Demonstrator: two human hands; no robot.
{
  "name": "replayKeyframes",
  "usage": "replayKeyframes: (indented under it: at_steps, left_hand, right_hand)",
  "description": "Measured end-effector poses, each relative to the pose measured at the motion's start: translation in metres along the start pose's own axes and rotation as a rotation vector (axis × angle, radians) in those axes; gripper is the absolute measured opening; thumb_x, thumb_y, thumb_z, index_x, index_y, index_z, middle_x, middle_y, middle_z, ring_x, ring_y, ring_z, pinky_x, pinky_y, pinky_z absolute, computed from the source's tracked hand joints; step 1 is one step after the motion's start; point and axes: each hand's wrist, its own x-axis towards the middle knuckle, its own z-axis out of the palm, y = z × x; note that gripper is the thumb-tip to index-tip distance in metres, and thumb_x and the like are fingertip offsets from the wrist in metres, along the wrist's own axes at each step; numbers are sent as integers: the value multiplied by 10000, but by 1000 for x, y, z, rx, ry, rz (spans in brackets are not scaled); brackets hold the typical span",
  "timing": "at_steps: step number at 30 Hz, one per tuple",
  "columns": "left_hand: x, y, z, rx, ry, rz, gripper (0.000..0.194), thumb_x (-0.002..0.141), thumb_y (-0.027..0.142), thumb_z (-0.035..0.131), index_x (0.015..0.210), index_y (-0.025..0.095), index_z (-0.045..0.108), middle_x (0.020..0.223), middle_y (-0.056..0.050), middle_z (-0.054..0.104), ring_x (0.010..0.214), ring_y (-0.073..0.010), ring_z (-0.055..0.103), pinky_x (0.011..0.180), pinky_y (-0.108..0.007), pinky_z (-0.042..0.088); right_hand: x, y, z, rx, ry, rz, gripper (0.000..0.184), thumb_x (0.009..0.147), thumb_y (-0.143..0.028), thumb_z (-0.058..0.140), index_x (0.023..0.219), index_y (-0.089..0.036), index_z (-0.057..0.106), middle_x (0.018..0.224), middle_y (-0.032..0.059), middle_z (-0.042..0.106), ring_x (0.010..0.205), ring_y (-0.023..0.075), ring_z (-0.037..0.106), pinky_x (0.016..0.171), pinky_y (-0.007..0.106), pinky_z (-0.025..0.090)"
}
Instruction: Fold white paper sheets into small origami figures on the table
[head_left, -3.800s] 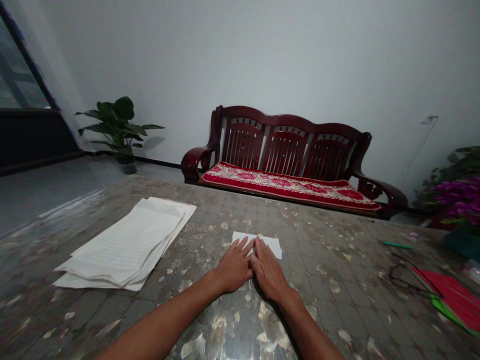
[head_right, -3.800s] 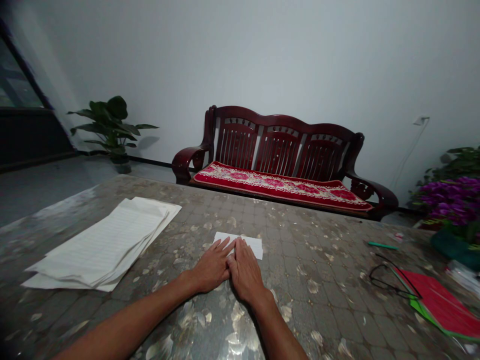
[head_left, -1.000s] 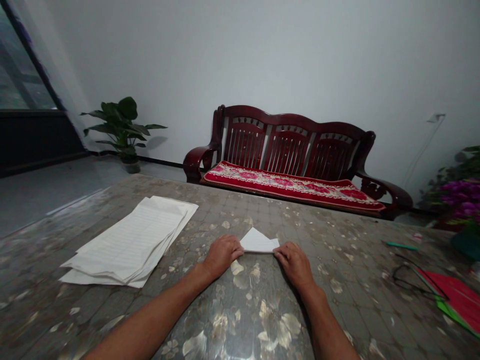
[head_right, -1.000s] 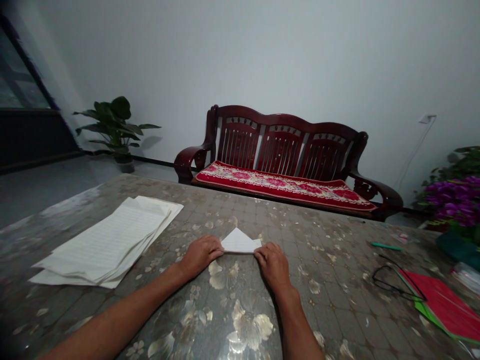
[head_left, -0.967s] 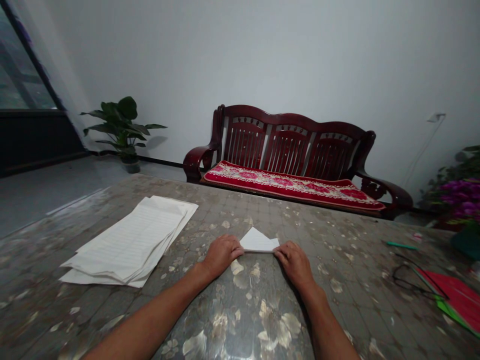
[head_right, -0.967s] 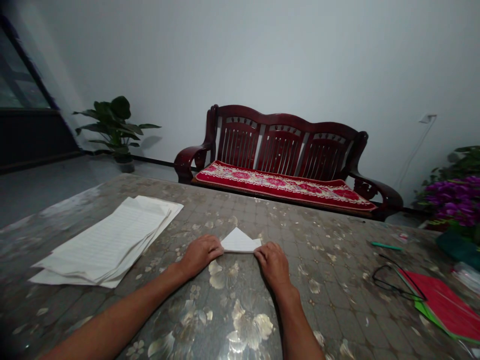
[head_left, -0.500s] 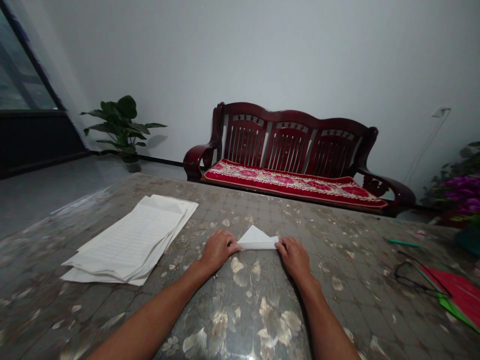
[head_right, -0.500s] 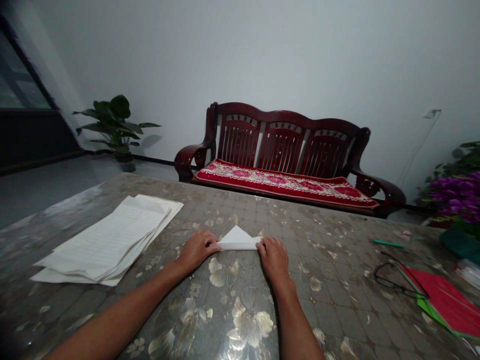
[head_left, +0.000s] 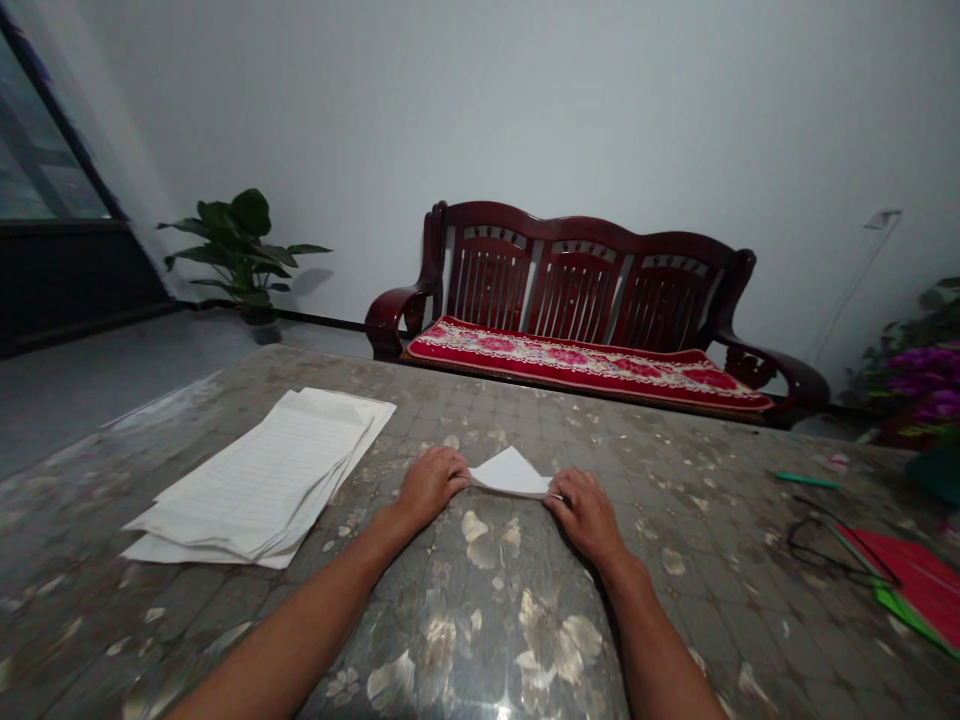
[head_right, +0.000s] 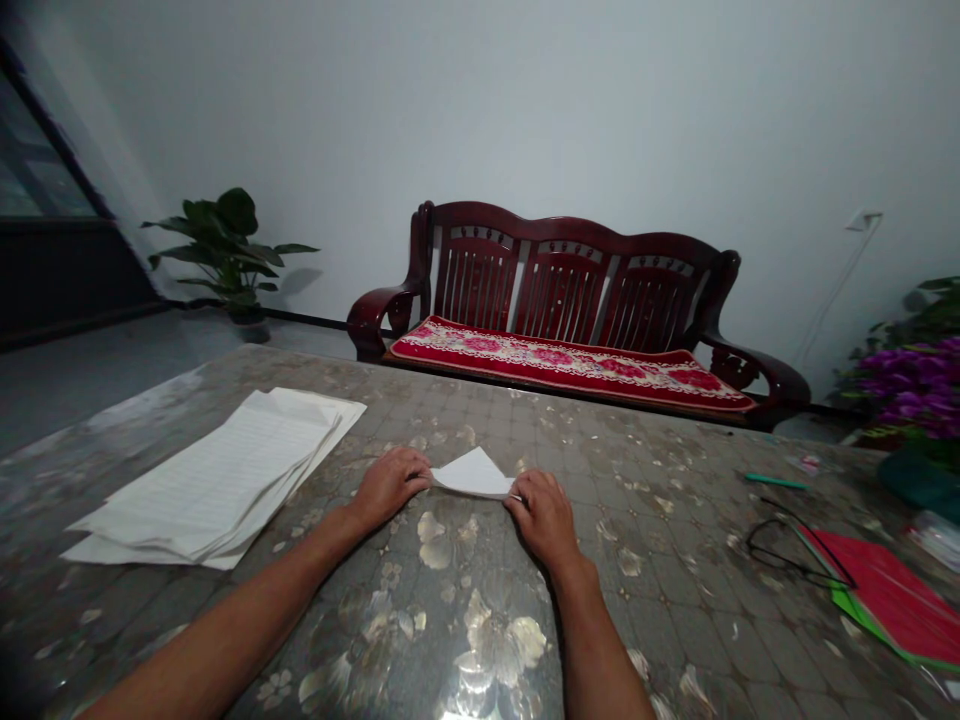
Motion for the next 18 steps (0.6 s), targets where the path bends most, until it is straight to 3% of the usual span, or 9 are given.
replayKeyframes:
  at_steps: [4, 11, 18]
  left_hand:
    - [2, 3, -2, 93, 12, -15, 121, 870, 228, 617, 820, 227, 727, 897, -39, 696, 919, -214, 587, 836, -317, 397]
    - [3, 6, -6, 81, -39, -62, 166, 882, 279, 608, 788, 214, 728, 845, -39, 687, 874, -205, 591, 788, -288, 389]
    - [6, -3, -4, 16, -43, -190, 157, 840, 339, 649, 770, 229, 738, 865, -17, 714, 846, -190, 602, 740, -266, 385]
  right_hand:
    - [-1, -2, -1, 1, -13, -27, 143, 923, -292, 536, 828, -221, 616, 863, 19, 635, 880, 187, 536, 792, 284, 383]
    - [4, -1, 4, -21, -41, 74, 216, 952, -353, 489, 840, -231, 627, 882, 23, 654, 888, 192, 556, 780, 275, 387]
    - [7, -2, 10, -215, -54, 169, 244, 963, -355, 474, 818, -220, 614, 874, 45, 666, 858, 201, 566, 725, 282, 357]
